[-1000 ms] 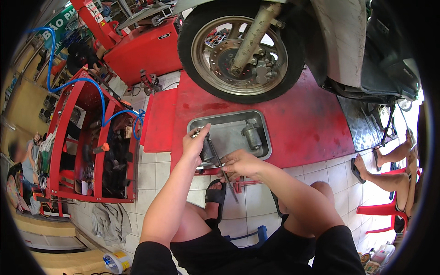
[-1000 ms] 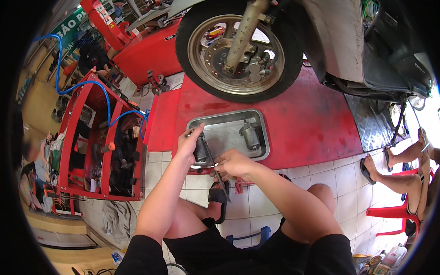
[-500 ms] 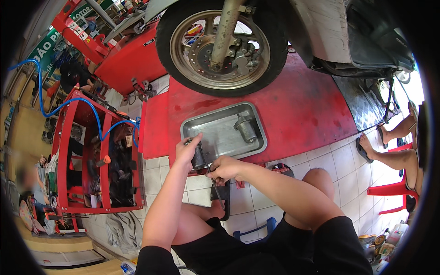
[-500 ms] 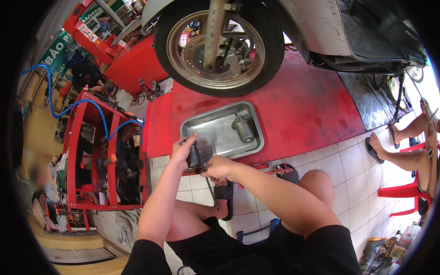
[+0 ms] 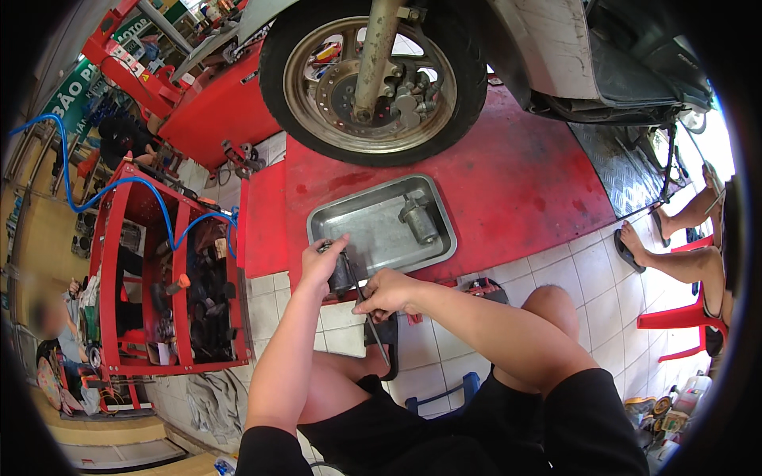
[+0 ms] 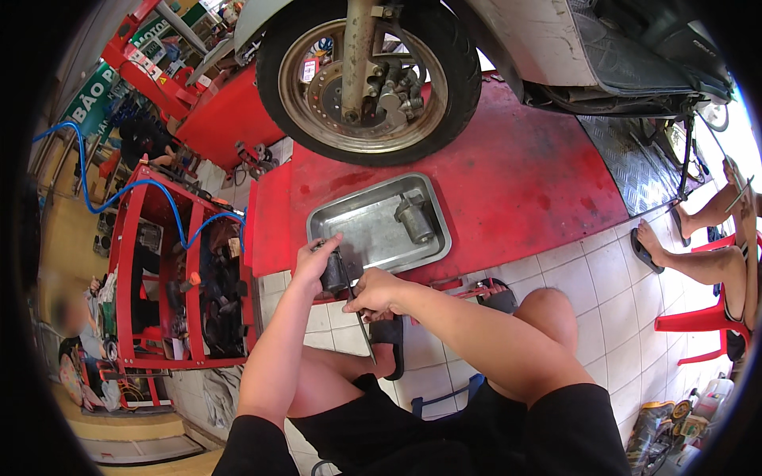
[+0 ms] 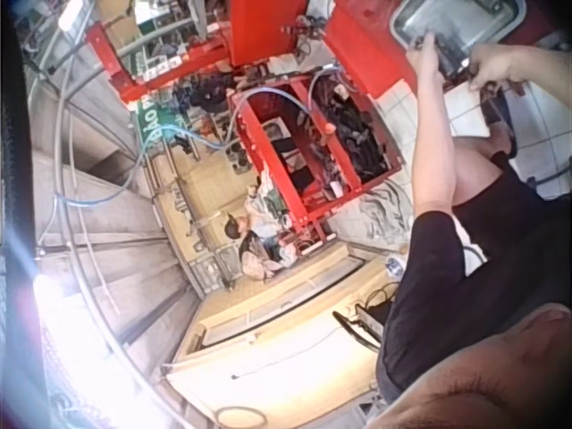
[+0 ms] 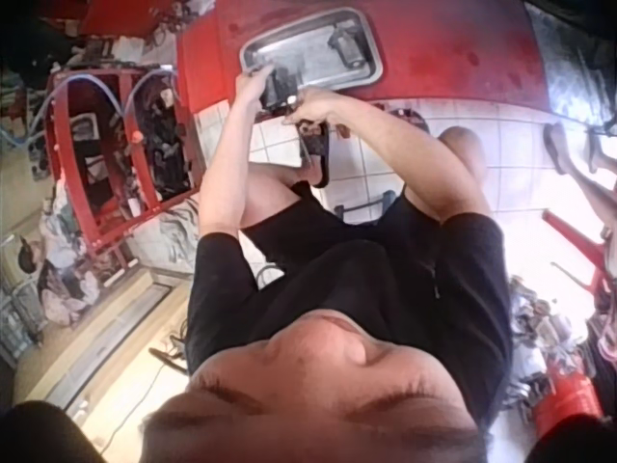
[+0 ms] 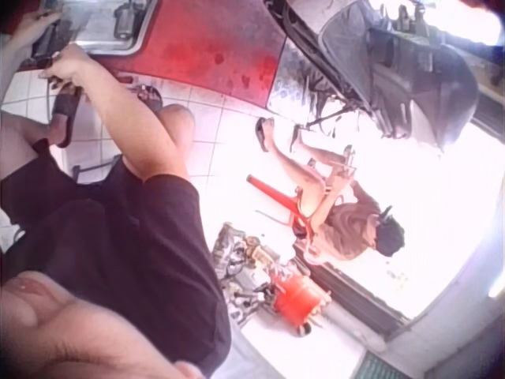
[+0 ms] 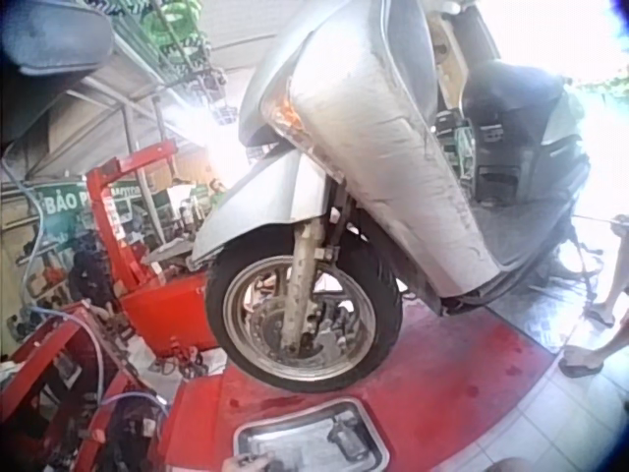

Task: The person disassembles a motorcycle starter motor using a screwdriver and their hands. They remove the outer casing, separate the internal components, and place the parts into a metal tray. The person then uses the screwdriver to manipulate the internal gears and shafts of the starter motor.

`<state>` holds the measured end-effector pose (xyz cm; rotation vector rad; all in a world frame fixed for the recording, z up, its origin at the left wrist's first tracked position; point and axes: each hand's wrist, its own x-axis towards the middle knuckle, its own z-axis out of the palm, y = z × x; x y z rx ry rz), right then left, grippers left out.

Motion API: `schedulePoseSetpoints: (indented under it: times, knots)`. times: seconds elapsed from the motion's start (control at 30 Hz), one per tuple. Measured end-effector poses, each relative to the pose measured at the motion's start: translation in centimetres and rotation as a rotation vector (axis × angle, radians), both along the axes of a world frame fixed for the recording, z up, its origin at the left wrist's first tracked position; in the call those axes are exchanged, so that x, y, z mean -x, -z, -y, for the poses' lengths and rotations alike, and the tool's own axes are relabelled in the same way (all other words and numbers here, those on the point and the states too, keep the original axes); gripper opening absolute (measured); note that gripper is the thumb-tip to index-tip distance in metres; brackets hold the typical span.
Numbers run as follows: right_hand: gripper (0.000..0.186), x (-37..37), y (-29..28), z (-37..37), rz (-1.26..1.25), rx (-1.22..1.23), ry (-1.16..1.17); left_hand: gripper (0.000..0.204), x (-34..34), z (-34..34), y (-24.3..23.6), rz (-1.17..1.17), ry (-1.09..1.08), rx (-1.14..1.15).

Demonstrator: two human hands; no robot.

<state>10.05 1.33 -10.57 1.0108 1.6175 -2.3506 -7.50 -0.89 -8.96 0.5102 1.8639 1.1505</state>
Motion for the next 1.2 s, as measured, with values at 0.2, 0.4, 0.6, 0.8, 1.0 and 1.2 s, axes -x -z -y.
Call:
schedulePoseSetpoints:
  times: [0.2, 0.4, 0.6, 0.8, 1.0, 1.2]
  knots:
    - [0.031, -0.2, 1.1, 0.5, 0.008, -0.022, 0.021, 0.047, 1.1, 0.0, 0.7, -0.047, 0.012, 0.013]
    - [0.027, -0.5, 0.0, 0.5, 0.018, -0.085, -0.02, 0.044, 1.7, 0.4, 1.1, -0.098, 0.01, -0.01]
    - [0.03, -1.3, -1.8, -0.5, 0.043, -0.047, 0.182, 0.038, 1.4, 0.3, 0.7, -0.176, 0.102, -0.075]
    - [0.031, -2.1, -4.8, -0.8, 0.033, 0.004, 0.096, 0.037, 1.8, 0.5, 1.7, -0.319, 0.124, -0.053]
    - [0.031, -2.9, -3.7, -1.2, 0.045, -0.093, 0.16, 0.033, 1.7, 0.0, 1.5, -0.437, 0.176, 0.0]
    - [0.022, -3.0, -3.7, -2.1, 0.165, -0.305, 0.072, 0.035, 1.4, -0.4, 1.2, -0.52, 0.192, 0.017]
